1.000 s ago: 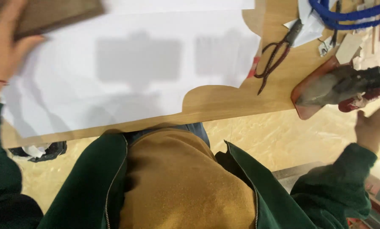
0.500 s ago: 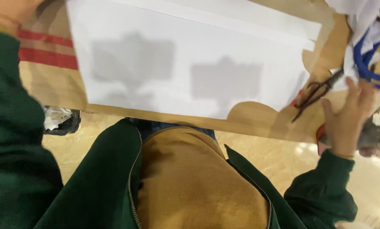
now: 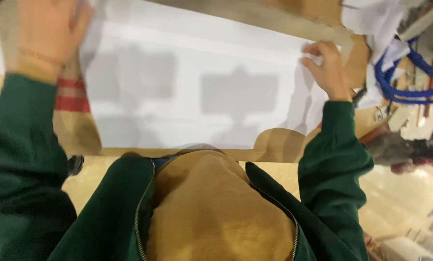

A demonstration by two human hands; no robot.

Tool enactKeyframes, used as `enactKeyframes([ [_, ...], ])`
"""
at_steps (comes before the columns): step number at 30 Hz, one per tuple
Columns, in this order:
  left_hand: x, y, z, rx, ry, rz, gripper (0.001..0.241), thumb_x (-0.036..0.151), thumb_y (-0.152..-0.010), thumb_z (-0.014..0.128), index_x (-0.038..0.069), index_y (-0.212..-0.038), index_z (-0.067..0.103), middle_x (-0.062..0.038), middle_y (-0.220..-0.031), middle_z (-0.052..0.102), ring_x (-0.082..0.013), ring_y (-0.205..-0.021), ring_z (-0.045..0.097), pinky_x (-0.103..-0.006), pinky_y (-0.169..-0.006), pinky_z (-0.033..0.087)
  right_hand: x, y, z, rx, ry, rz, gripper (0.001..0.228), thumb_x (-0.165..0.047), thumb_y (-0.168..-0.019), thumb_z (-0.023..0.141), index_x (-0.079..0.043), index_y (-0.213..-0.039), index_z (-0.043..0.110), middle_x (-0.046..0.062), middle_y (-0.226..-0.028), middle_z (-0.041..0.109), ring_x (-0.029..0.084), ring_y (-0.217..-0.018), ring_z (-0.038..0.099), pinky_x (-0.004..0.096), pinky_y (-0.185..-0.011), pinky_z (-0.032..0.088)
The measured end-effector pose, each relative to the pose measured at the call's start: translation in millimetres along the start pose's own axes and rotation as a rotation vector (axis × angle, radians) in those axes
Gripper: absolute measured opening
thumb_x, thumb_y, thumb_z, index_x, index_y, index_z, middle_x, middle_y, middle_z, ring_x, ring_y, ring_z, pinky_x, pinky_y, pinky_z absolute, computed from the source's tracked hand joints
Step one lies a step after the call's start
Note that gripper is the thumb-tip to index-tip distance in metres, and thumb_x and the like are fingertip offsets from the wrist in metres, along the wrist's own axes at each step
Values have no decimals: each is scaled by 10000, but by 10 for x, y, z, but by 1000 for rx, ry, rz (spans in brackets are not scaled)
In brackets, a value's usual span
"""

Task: The person irons a white fabric on a wooden board, folding the edges and pressing them with an iron. They repeatedly adjust the fabric, fold it, and iron different sections to create creases.

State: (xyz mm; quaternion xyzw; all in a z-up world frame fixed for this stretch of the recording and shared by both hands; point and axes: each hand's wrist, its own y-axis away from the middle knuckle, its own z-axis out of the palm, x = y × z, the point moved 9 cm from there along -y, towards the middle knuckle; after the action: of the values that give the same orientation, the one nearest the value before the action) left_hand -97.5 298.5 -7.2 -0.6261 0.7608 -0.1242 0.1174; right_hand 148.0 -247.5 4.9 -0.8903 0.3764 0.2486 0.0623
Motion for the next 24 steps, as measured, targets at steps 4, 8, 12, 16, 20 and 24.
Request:
enactKeyframes([
  [4, 323, -52, 241, -81, -34, -16, 204, 455, -1161, 844, 295, -1287, 832, 79, -1360, 739, -212, -1157, 709, -392, -1068, 419, 281, 2, 127, -78, -98, 97, 236, -94, -976, 834, -65, -1134, 661, 112, -1151, 583, 258, -979, 579, 368, -892, 491],
  [8, 150, 137, 475, -102, -262, 4, 489, 734, -1181, 758, 332, -1453, 819, 37, -1358, 707, -148, -1115, 701, -388, -1048, 424, 145, 6, 50, -141, -128, 141, 278, -101, -935, 869, -56, -1116, 663, 76, -1089, 616, 205, -931, 538, 334, -847, 452],
  [12, -130, 219, 721, -291, -282, -40, 510, 903, -1148, 614, 447, -1333, 746, 249, -1066, 692, -83, -1150, 711, -317, -1039, 416, 293, 52, 71, -187, 3, 189, 274, -271, -909, 888, -179, -1060, 679, 44, -1001, 515, 246, -982, 494, 424, -985, 291],
  [16, -285, 328, 873, -345, 100, -76, 289, 559, -1114, 840, 275, -1166, 832, 85, -1059, 734, -149, -1114, 712, -271, -997, 560, 221, 97, 40, -170, -74, 111, 165, -110, -971, 835, -72, -1031, 687, 132, -1106, 594, 305, -1060, 512, 420, -907, 472],
  [20, -5, 323, 378, -315, 308, -85, 181, 239, -1170, 900, 75, -1159, 824, -66, -1097, 773, -198, -938, 692, -307, -856, 553, -11, 291, -64, -154, -85, 72, 156, -32, -976, 792, -51, -995, 638, 45, -1037, 708, 224, -1007, 667, 383, -965, 465],
  [24, 358, 453, -133, -254, 61, 4, 160, 279, -1219, 833, 130, -1272, 807, -51, -1028, 757, -185, -913, 718, -318, -962, 590, -150, 604, -126, -22, 429, -116, 233, -160, -962, 856, -128, -1147, 717, 7, -1083, 734, 218, -968, 681, 393, -899, 413],
])
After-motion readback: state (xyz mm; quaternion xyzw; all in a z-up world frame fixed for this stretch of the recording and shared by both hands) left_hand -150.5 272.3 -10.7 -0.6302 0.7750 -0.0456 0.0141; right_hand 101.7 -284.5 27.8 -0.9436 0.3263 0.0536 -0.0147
